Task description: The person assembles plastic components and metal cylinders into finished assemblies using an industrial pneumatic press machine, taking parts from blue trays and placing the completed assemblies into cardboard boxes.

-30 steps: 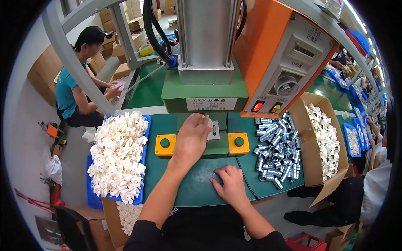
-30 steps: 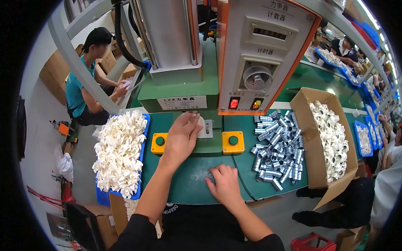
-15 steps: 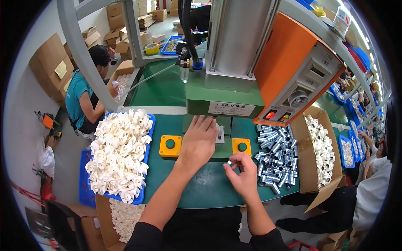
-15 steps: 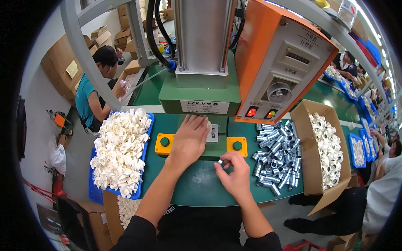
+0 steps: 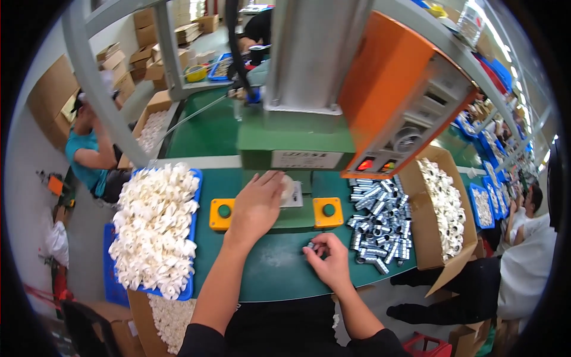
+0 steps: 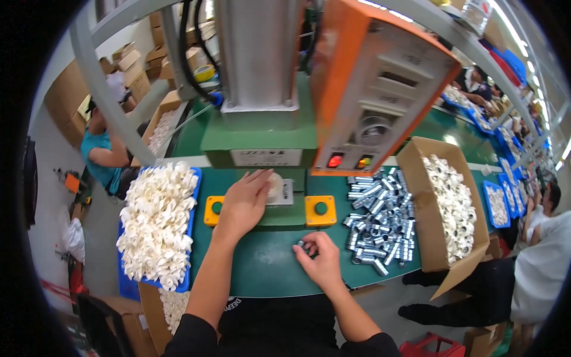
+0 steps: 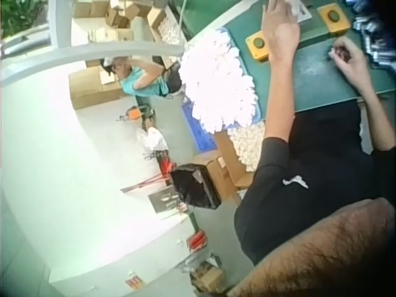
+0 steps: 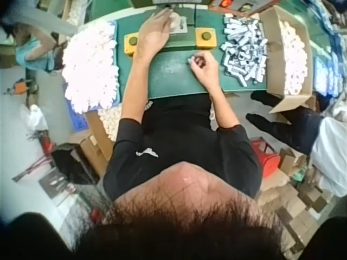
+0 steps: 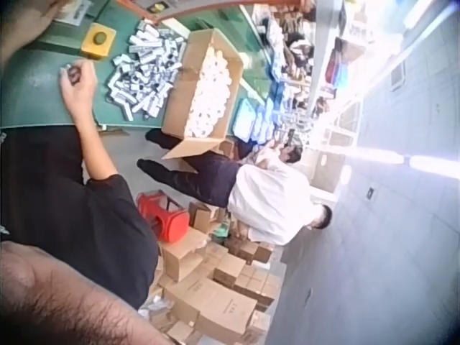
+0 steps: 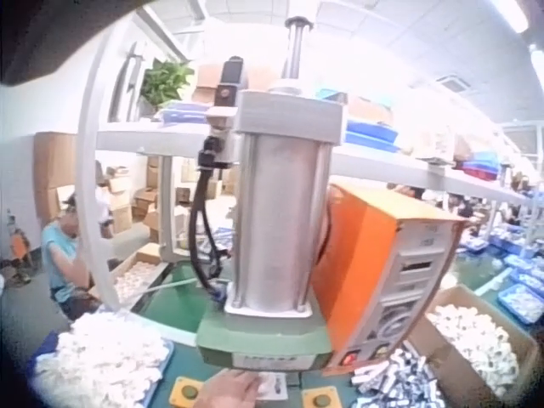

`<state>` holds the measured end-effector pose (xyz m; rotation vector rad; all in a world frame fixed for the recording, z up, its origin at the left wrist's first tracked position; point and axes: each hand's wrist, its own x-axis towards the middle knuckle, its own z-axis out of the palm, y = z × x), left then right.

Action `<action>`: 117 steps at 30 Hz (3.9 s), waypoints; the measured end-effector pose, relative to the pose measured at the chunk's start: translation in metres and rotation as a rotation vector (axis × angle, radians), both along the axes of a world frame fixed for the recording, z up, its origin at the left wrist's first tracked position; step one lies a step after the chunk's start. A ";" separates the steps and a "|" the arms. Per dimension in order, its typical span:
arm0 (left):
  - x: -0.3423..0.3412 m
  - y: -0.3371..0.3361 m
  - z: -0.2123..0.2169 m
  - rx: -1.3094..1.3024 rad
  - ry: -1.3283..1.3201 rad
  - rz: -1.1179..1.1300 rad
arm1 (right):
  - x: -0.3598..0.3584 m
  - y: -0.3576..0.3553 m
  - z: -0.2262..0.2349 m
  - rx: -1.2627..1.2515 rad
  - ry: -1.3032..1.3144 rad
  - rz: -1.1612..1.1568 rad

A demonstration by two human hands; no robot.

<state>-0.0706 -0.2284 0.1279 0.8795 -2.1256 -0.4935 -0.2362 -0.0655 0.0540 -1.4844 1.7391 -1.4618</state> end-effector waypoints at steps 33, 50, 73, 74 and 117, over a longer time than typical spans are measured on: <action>0.043 0.050 -0.019 -0.298 -0.044 0.346 | 0.018 -0.132 0.102 -0.004 0.031 0.102; 0.086 0.065 -0.033 -0.254 -0.219 0.466 | -0.050 -0.043 0.062 -0.218 0.458 -0.097; 0.147 0.012 -0.002 -0.138 -0.661 0.526 | -0.022 -0.065 0.062 -0.151 0.536 0.061; 0.146 0.009 -0.005 -0.141 -0.697 0.501 | -0.020 -0.071 0.062 -0.172 0.535 0.075; -0.005 -0.002 0.011 0.235 0.005 0.108 | -0.248 0.032 0.112 -0.109 0.815 -0.930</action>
